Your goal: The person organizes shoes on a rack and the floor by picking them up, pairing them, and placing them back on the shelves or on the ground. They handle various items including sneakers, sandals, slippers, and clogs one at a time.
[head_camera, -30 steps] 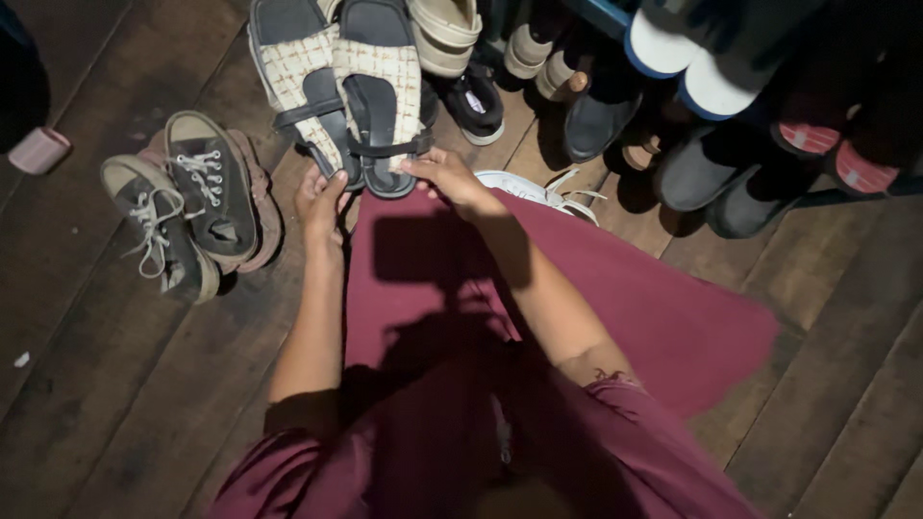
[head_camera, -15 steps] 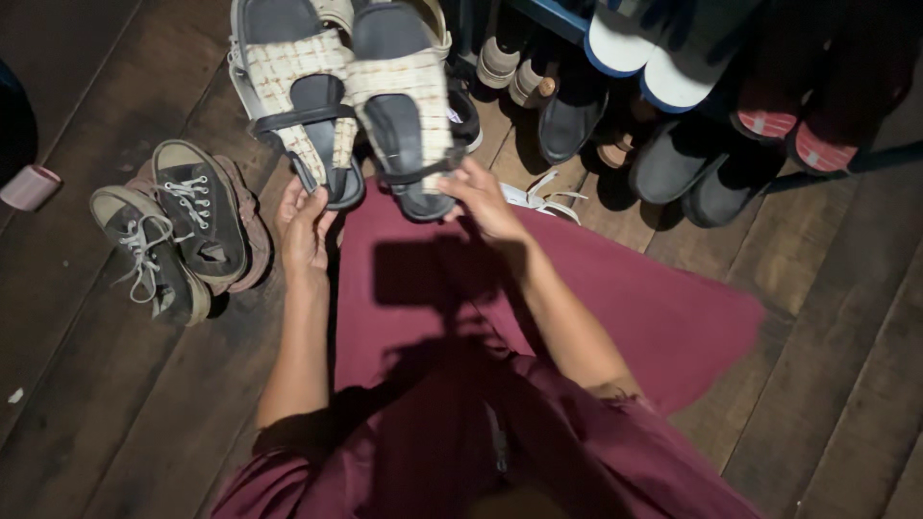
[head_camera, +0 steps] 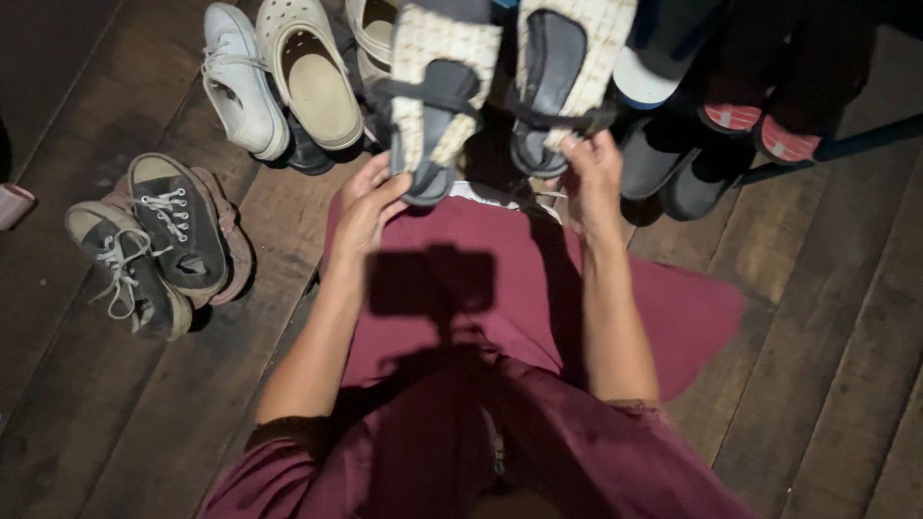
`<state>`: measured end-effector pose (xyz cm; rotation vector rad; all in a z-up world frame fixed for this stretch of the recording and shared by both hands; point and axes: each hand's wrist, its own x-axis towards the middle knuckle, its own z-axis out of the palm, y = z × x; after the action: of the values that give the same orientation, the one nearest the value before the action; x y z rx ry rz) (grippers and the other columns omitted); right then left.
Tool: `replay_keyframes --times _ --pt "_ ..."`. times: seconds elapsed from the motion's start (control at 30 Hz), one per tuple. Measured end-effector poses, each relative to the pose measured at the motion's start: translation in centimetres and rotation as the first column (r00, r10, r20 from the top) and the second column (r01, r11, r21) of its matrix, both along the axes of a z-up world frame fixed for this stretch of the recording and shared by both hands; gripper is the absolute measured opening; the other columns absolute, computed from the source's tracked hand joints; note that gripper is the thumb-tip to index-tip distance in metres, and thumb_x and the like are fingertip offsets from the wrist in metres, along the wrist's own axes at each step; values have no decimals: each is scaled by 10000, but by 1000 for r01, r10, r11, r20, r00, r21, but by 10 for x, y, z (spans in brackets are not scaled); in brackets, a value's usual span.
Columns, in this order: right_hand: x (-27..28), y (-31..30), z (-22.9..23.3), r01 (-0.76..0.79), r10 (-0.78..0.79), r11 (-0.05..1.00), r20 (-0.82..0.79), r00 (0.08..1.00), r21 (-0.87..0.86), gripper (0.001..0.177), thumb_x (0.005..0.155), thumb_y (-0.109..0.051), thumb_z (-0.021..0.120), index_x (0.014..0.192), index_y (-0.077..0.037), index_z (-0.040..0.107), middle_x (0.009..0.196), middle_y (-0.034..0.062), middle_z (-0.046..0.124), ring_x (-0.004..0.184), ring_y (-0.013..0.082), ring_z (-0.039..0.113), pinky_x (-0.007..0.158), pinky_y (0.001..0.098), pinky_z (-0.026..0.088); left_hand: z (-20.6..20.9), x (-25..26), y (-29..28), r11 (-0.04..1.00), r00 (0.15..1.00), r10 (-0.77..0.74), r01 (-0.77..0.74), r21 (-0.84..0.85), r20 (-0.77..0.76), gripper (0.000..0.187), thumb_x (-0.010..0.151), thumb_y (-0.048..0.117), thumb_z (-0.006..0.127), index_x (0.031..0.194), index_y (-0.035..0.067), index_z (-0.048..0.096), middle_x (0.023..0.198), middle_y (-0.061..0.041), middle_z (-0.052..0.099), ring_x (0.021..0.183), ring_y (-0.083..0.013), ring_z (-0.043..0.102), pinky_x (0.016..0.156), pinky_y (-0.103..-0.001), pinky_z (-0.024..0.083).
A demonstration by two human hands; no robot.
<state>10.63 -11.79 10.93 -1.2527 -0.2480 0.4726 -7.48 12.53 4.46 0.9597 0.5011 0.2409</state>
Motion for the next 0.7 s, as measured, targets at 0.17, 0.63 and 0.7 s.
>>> replay_keyframes --times 0.17,0.63,0.7 --pt "38 -4 1 65 -66 998 53 996 20 261 987 -181 660 1190 -28 599 983 52 692 712 91 638 550 247 546 33 55 -13 997 998 -67 66 48 20 549 906 202 746 1404 39 584 1247 -70 688 1098 -156 675 929 -327 537" --pt "117 27 -10 124 -124 992 33 992 -4 260 1011 -269 698 886 -86 561 840 21 615 689 89 600 544 240 542 26 215 29 999 989 -47 43 33 137 374 917 234 722 1247 59 707 1108 -26 747 1035 -147 688 912 -328 536" --pt "122 33 -12 135 -135 991 20 991 6 260 1007 -276 702 888 -87 569 832 14 600 687 87 592 555 246 555 19 231 35 998 986 -60 58 23 156 351 914 235 723 1222 67 716 1101 -20 749 1021 -142 691 900 -326 543"
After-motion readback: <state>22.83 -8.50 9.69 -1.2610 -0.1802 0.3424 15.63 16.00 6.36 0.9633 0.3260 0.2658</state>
